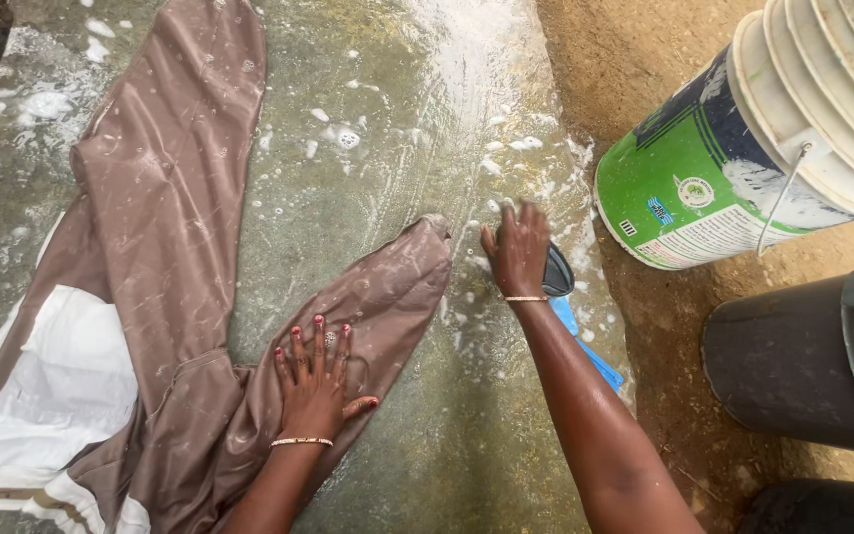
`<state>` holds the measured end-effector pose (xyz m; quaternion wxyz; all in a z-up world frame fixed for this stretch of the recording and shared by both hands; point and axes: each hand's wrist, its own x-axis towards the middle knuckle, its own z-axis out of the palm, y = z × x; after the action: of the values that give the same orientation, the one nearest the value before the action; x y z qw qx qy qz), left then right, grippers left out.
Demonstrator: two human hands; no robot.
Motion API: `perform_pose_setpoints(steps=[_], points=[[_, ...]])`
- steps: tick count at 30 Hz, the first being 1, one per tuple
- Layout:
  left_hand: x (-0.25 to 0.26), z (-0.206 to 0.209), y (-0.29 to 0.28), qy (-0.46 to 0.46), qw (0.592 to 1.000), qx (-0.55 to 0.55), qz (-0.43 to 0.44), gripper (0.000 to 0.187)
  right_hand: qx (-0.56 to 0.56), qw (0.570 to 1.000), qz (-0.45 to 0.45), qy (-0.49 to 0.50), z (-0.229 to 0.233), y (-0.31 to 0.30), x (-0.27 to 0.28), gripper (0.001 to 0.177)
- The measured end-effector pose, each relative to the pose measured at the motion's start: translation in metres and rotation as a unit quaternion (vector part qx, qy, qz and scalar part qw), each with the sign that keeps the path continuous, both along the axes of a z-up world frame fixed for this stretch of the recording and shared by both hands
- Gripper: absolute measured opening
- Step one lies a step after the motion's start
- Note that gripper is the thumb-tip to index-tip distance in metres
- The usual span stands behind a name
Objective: The person scrubs a pair of pants on a wet concrete surface using a hand brush and soap, then wrings out the garment by hand.
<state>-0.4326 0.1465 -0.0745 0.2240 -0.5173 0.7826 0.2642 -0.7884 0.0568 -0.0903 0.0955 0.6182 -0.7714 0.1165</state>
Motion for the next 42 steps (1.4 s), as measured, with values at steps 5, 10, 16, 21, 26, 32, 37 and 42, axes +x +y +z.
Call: perform_pose_setpoints(steps=[5,10,16,21,26,32,37,42], points=[[0.04,-0.001,0.018,-0.027,1.0,0.011,0.0,0.139,0.208,0.819,-0.068,-0.53,-0.02,-0.023,0.068,0.03],[0.075,-0.013,0.04,-0.042,0.999,0.028,-0.006,0.145,0.166,0.9,0.099,-0.39,-0.028,-0.019,0.117,0.026],[0.073,-0.008,0.035,-0.051,0.997,0.052,0.006,0.143,0.141,0.912,0.271,-0.272,-0.039,-0.001,0.1,0.03],[0.067,0.003,0.032,-0.085,0.992,0.088,0.009,0.143,0.16,0.911,0.248,-0.287,-0.013,0.005,0.07,0.008],[0.065,0.001,0.033,-0.096,0.991,0.09,0.006,0.144,0.249,0.935,0.088,-0.235,0.047,0.024,0.022,0.018],[0.064,0.007,0.032,-0.097,0.991,0.091,0.02,0.143,0.148,0.89,0.271,-0.337,0.009,0.011,0.102,0.031],[0.062,0.01,0.031,-0.107,0.989,0.097,0.016,0.141,0.331,0.87,0.19,-0.311,0.026,0.012,0.09,0.013],[0.06,0.01,0.033,-0.125,0.989,0.082,0.007,0.137,0.313,0.897,0.162,-0.267,0.031,0.042,0.036,0.011]])
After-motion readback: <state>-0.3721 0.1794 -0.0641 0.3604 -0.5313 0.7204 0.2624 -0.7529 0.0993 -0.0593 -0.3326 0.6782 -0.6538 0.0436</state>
